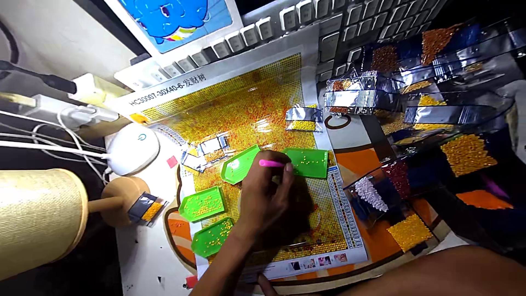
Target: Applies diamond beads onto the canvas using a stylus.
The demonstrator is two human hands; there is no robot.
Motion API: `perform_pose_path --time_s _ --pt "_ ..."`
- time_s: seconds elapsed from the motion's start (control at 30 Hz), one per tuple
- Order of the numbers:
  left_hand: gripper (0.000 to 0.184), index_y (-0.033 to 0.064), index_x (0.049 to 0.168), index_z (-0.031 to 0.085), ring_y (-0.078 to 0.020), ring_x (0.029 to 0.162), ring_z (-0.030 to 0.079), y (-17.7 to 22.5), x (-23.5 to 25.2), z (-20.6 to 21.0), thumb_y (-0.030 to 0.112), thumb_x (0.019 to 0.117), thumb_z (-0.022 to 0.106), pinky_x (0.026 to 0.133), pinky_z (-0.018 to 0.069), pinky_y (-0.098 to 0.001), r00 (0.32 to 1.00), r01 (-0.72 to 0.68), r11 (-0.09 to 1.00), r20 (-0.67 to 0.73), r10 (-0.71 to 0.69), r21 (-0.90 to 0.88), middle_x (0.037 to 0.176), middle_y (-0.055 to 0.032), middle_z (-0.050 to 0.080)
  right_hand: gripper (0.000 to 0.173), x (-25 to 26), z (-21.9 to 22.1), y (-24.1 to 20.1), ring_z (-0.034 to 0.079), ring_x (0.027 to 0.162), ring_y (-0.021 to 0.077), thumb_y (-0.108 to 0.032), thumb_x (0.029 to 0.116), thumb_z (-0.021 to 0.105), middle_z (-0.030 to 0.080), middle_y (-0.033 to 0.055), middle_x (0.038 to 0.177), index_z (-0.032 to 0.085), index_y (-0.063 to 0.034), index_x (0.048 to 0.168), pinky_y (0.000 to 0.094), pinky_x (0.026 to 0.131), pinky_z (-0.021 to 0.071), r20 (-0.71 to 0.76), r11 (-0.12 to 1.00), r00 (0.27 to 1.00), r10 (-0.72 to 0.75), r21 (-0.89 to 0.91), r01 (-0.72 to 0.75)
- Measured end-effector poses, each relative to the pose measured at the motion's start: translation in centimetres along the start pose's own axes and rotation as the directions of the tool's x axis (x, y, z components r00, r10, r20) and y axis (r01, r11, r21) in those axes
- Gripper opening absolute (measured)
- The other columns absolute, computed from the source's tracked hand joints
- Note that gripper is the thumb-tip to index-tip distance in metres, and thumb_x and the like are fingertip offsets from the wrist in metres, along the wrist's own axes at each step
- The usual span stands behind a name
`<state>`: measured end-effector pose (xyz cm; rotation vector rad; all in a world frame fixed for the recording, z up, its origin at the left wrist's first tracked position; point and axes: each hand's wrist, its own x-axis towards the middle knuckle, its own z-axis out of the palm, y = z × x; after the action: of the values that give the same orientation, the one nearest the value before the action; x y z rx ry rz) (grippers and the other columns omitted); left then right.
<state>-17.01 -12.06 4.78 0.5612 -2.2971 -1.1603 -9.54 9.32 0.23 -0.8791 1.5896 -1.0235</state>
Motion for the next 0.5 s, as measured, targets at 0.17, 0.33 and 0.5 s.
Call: perform_pose_path --time_s 0.17,0.33,0.5 --pt "0.015 0.0153 0.116 0.065 -0.0100 0.086 0.066 -1.2 -0.3 0.1 0.015 0.1026 0.059 0.074 0.0595 -0.0306 1.000 0.022 1.000 0.017 -0.022 0.014 0.102 0.0033 0.067 0.041 0.6 -0.3 -1.4 0.056 0.130 0.0047 -0.033 0.1055 0.051 0.066 0.0058 0.135 0.063 -0.0060 0.134 0.0209 0.112 0.0428 0.108 0.999 0.993 0.048 0.009 -0.049" --pt "0.015 0.0152 0.116 0.065 -0.0095 0.086 0.065 -0.9 -0.1 0.3 0.014 0.1022 0.059 0.074 0.0596 -0.0301 1.000 0.001 1.000 0.006 -0.001 0.011 0.101 0.0036 0.067 0.040 -0.3 0.5 1.2 0.053 0.133 0.0024 -0.035 0.1055 0.051 0.064 0.0000 0.137 0.063 -0.0127 0.137 0.0222 0.113 0.0424 0.091 0.999 0.995 0.049 -0.008 -0.049" --pt "0.014 0.0169 0.115 0.065 -0.0067 0.083 0.064 -0.5 0.0 0.4 0.016 0.1021 0.059 0.071 0.0586 -0.0276 1.000 0.009 0.998 0.009 -0.009 0.068 0.098 0.0061 0.065 0.039 -0.2 0.4 0.9 0.056 0.129 0.0027 -0.037 0.1052 0.051 0.067 0.0003 0.133 0.065 -0.0130 0.133 0.0220 0.111 0.0440 0.046 0.998 0.998 0.036 -0.052 -0.033"
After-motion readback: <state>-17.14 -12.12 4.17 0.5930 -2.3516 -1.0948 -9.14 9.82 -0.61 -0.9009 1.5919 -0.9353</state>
